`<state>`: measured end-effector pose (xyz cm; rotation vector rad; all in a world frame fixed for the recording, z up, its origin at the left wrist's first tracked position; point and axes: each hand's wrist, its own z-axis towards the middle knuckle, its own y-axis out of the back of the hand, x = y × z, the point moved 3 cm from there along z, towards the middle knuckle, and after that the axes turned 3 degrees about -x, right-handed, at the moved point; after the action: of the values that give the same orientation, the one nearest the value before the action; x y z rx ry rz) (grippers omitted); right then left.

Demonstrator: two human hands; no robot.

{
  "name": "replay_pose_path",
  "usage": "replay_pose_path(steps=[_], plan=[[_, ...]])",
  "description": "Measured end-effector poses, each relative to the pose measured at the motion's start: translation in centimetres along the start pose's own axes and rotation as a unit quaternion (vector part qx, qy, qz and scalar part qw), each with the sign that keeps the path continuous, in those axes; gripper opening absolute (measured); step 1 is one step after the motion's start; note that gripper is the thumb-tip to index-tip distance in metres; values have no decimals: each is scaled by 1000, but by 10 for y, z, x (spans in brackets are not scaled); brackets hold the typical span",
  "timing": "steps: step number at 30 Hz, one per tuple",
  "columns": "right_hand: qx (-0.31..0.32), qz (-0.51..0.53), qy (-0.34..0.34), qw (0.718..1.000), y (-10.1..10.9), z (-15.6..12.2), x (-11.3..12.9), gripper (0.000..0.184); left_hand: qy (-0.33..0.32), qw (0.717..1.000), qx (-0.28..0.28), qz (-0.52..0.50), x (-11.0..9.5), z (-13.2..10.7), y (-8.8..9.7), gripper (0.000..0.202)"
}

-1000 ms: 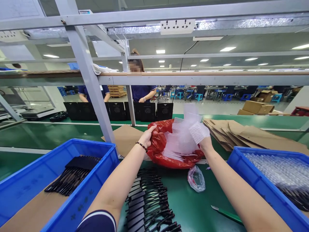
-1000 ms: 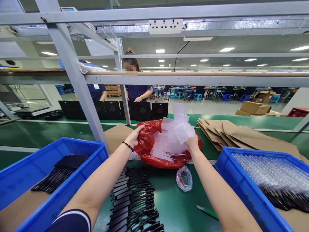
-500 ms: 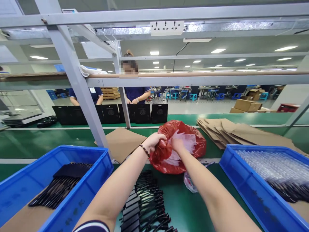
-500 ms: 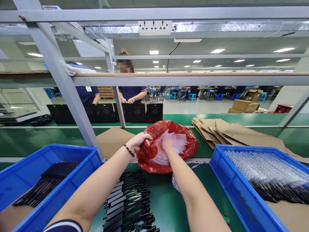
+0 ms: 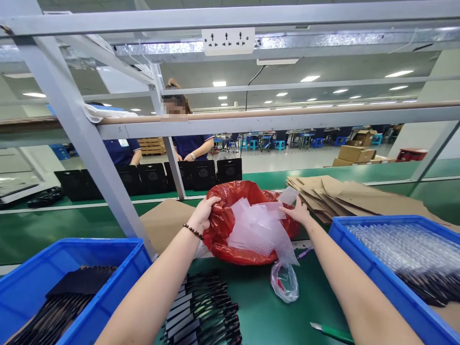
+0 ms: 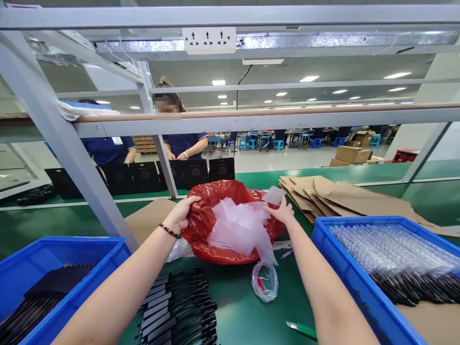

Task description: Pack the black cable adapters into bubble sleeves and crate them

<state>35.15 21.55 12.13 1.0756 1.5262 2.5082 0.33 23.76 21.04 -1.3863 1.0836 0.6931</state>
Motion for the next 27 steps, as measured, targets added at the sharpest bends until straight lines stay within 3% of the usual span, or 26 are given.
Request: replay_pose_path(steps=[3, 7, 10, 13, 15, 19, 23, 27], plan=[[22, 11, -11, 1000, -29, 1, -6, 95, -20, 1000, 3, 5, 5, 2, -14, 13], [38, 27, 30, 998, -54, 4, 18, 70, -48, 999, -7, 12, 4, 10, -26, 17], [16, 25, 64, 998, -49, 8, 37, 60, -64, 998, -22, 20, -2, 16, -24, 19], [-5, 12, 101, 995, -31, 10, 37, 50, -58, 997, -27, 33, -7, 15, -14, 19], [-17, -10, 92, 996, -18, 12, 19, 45, -48, 998, -19, 44, -9, 11, -7, 20], [-10, -84, -9, 996, -8, 14, -43, 47, -30, 998, 4, 59, -10, 2, 4, 20], [46, -157, -67, 984, -33, 14, -86, 46, -21, 998, 19, 62, -9, -2, 7, 22], [75, -213, -51, 973, -64, 23, -97, 43, -24, 998, 8, 58, -9, -3, 9, 27]])
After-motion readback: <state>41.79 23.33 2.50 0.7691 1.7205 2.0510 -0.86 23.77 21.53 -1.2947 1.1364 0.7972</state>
